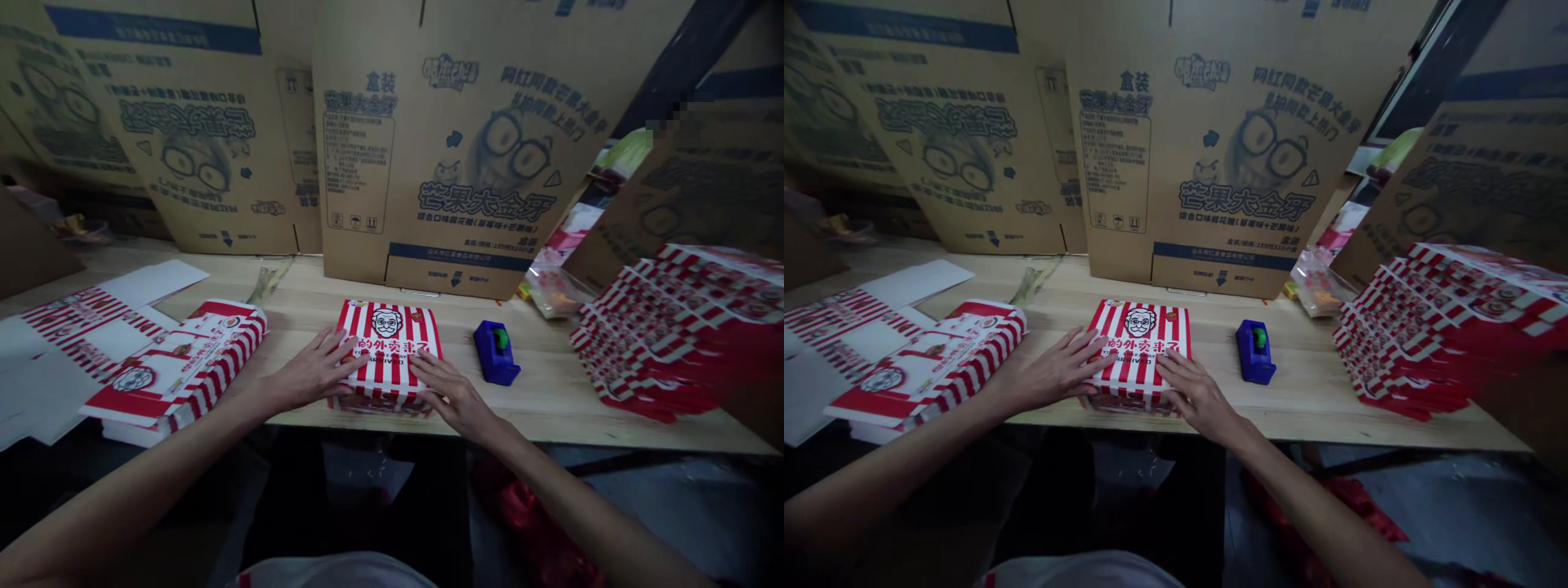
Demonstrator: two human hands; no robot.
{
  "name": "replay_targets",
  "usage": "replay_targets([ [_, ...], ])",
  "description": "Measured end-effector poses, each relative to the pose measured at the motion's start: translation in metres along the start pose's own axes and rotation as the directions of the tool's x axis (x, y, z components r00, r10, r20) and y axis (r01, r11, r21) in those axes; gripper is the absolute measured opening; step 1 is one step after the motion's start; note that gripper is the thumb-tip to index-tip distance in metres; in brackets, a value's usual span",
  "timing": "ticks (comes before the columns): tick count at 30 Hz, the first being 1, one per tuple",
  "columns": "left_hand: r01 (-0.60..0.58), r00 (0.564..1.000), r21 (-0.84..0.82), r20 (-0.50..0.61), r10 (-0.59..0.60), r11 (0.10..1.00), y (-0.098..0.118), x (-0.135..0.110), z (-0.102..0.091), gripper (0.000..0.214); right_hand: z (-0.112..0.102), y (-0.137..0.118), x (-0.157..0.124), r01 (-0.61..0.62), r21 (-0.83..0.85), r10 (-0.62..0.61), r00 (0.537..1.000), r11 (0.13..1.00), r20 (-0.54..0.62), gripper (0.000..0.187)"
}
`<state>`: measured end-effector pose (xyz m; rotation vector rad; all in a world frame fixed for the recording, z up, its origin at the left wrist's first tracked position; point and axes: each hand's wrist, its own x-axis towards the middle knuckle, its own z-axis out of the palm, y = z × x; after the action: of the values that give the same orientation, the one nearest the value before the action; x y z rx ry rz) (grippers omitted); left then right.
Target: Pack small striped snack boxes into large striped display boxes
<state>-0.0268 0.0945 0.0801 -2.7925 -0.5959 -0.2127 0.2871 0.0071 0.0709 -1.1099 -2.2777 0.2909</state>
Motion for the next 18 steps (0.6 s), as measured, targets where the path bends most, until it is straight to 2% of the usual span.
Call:
replay_targets([
  [5, 0.04, 0.998, -0.009, -0.04, -0.04, 0.999, 0.01, -0.002, 0.005, 0.053, 0.0, 0.005, 0.003, 0.092, -0.052, -0.094, 0.995, 0.994, -0.039, 0.046],
  [8, 0.038, 0.998, -0.024, -0.049, -0.039, 0.999, 0.01, -0.004, 0.01, 0.052, 0.001, 0.005, 0.001, 0.099, -0.075, -0.104, 0.993, 0.992, -0.059, 0.045],
  [13, 0.031, 0.996, -0.027, -0.078, -0.033, 0.999, 0.013, -0.003, 0.01, 0.048, 0.01, 0.005, -0.01, 0.128, -0.127, -0.13, 0.991, 0.984, -0.008, 0.051],
  [16, 0.043, 0.988, -0.03, -0.146, -0.047, 0.999, 0.028, 0.002, 0.012, 0.055, 0.022, 0.009, -0.014, 0.184, -0.189, -0.204, 0.975, 0.964, -0.091, 0.05],
  [18, 0.039, 0.974, -0.014, -0.222, -0.041, 0.999, 0.041, 0.006, 0.018, 0.051, 0.029, 0.012, -0.016, 0.192, -0.203, -0.224, 0.964, 0.96, -0.146, 0.049],
])
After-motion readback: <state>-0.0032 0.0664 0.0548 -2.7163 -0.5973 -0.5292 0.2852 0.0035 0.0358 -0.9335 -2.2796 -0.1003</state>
